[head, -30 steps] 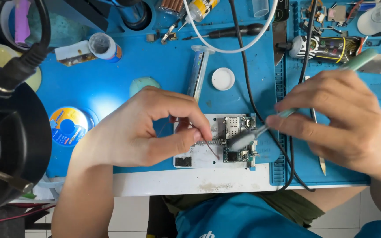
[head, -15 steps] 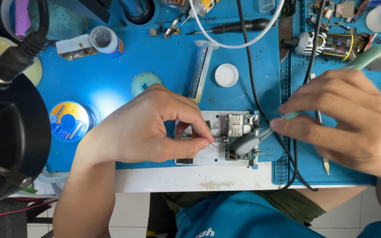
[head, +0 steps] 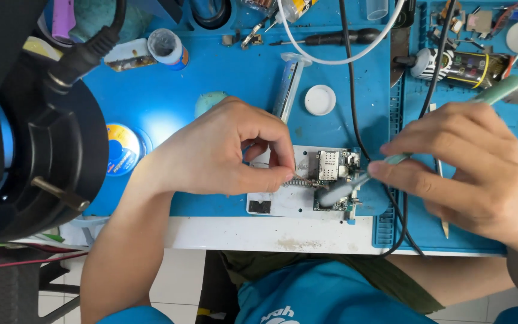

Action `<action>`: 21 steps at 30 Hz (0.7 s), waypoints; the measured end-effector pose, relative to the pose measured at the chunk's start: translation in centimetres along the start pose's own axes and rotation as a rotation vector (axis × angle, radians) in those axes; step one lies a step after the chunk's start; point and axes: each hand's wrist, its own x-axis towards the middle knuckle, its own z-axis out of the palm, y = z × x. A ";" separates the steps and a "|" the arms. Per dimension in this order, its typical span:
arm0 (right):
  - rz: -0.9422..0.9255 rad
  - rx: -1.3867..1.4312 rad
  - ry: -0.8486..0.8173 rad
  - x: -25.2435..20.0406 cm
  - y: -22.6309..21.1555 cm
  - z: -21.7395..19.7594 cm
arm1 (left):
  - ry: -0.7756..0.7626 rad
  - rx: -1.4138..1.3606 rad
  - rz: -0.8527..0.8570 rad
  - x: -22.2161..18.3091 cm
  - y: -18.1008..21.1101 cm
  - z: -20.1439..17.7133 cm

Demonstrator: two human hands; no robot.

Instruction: Soldering components on a circuit board and cleaning it with fluid and a toothbrush on a repair bench.

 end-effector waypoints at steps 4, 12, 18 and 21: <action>0.017 -0.154 -0.017 -1.0 0.5 0.2 | -0.005 -0.009 -0.019 -0.3 0.0 0.0; 0.025 -0.252 -0.010 -3.4 2.4 -1.3 | -0.020 -0.012 0.047 -0.3 -0.3 0.3; 0.058 -0.206 0.081 -2.9 1.2 -1.0 | -0.013 -0.034 0.048 -0.4 -0.3 0.2; 0.077 -0.217 0.076 -3.4 1.6 -1.1 | -0.017 -0.046 0.061 -0.4 -0.4 0.0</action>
